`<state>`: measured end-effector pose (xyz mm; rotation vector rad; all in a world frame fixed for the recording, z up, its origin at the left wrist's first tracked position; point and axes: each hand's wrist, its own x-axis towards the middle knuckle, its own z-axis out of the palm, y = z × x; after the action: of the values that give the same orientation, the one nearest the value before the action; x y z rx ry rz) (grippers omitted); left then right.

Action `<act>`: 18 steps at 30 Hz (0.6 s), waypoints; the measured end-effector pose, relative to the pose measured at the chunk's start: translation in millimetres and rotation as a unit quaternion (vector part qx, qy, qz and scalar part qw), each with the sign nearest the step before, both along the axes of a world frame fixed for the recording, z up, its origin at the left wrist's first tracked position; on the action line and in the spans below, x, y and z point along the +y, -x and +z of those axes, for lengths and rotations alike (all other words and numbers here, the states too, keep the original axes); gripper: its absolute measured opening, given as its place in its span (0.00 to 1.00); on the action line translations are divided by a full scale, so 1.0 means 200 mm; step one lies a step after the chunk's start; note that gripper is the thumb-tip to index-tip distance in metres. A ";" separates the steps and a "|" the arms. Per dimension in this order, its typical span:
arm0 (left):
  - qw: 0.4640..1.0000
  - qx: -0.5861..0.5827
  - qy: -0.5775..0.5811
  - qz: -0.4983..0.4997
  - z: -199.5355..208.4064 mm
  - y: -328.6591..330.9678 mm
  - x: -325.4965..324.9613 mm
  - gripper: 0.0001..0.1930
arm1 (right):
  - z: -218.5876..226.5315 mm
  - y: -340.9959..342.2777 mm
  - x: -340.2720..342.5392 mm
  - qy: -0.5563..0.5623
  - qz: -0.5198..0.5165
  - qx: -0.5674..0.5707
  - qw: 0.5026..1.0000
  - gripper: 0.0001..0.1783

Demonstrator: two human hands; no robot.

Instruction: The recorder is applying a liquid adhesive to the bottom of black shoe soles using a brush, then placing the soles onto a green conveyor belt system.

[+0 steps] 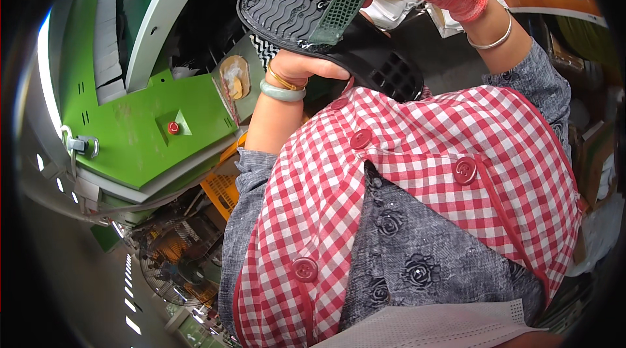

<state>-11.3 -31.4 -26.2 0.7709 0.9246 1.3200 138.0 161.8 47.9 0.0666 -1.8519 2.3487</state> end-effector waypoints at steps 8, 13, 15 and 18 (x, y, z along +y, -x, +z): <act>0.999 -0.013 -0.034 -0.007 -0.10 0.04 0.05 0.36 | -0.03 -0.13 -0.02 0.032 -0.059 -0.177 0.982 0.10; 0.993 -0.107 0.037 0.041 -0.16 0.03 0.09 0.28 | -0.15 -0.20 -0.02 0.054 -0.201 -0.183 0.961 0.12; 0.983 -0.173 0.044 0.050 -0.13 0.04 0.08 0.23 | -0.13 -0.19 -0.04 0.006 -0.319 -0.171 0.932 0.13; 0.953 -0.208 0.093 0.199 -0.10 -0.02 0.06 0.26 | -0.19 -0.17 -0.11 0.058 -0.366 -0.071 0.926 0.12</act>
<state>-8.2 -20.2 -45.5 0.1444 0.8689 1.6380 172.1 139.3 9.9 -0.7005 -1.4227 1.9387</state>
